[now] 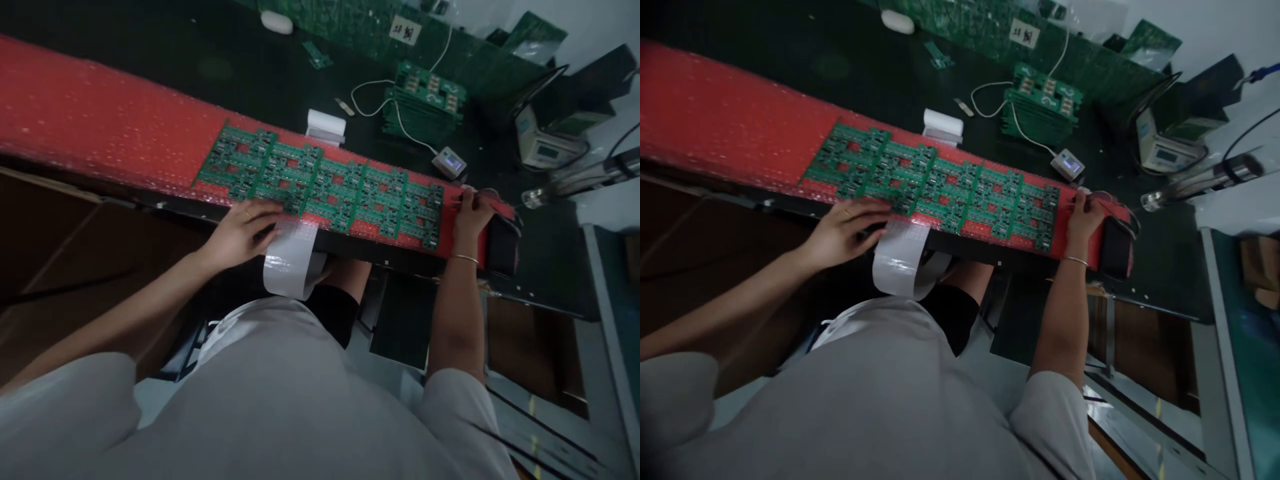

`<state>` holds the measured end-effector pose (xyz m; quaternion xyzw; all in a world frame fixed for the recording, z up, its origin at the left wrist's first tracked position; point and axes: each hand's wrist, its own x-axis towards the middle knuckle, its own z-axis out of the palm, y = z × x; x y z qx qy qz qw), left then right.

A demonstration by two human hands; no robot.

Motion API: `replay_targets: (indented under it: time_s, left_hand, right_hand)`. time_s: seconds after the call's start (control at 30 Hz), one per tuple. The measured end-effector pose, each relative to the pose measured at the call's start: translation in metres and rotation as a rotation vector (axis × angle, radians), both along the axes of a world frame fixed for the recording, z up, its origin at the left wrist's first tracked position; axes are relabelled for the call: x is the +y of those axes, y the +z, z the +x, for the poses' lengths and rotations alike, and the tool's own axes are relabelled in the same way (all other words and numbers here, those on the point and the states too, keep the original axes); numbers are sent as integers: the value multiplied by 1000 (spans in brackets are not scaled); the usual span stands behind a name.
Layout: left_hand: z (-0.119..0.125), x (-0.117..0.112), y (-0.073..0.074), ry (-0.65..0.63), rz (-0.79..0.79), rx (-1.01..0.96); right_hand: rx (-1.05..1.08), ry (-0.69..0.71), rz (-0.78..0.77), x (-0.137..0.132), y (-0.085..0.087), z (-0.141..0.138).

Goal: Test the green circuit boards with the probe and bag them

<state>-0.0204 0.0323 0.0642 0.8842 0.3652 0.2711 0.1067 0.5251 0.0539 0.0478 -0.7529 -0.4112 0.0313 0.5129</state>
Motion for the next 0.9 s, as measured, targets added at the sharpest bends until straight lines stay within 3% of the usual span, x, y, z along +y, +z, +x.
replay_targets:
  time_s: [0.2, 0.4, 0.7, 0.9]
  left_hand:
    - [11, -43, -42, -55, -21, 9]
    - [19, -54, -69, -60, 14, 134]
    - [8, -62, -71, -37, -78, 106]
    - [-16, -41, -60, 186, -46, -130]
  right_hand:
    - [-46, -35, -64, -7, 18, -20]
    - [-38, -72, -59, -7, 24, -28]
    - [13, -89, -11, -6, 24, -33]
    - [-5, -58, 18, -6, 14, -24]
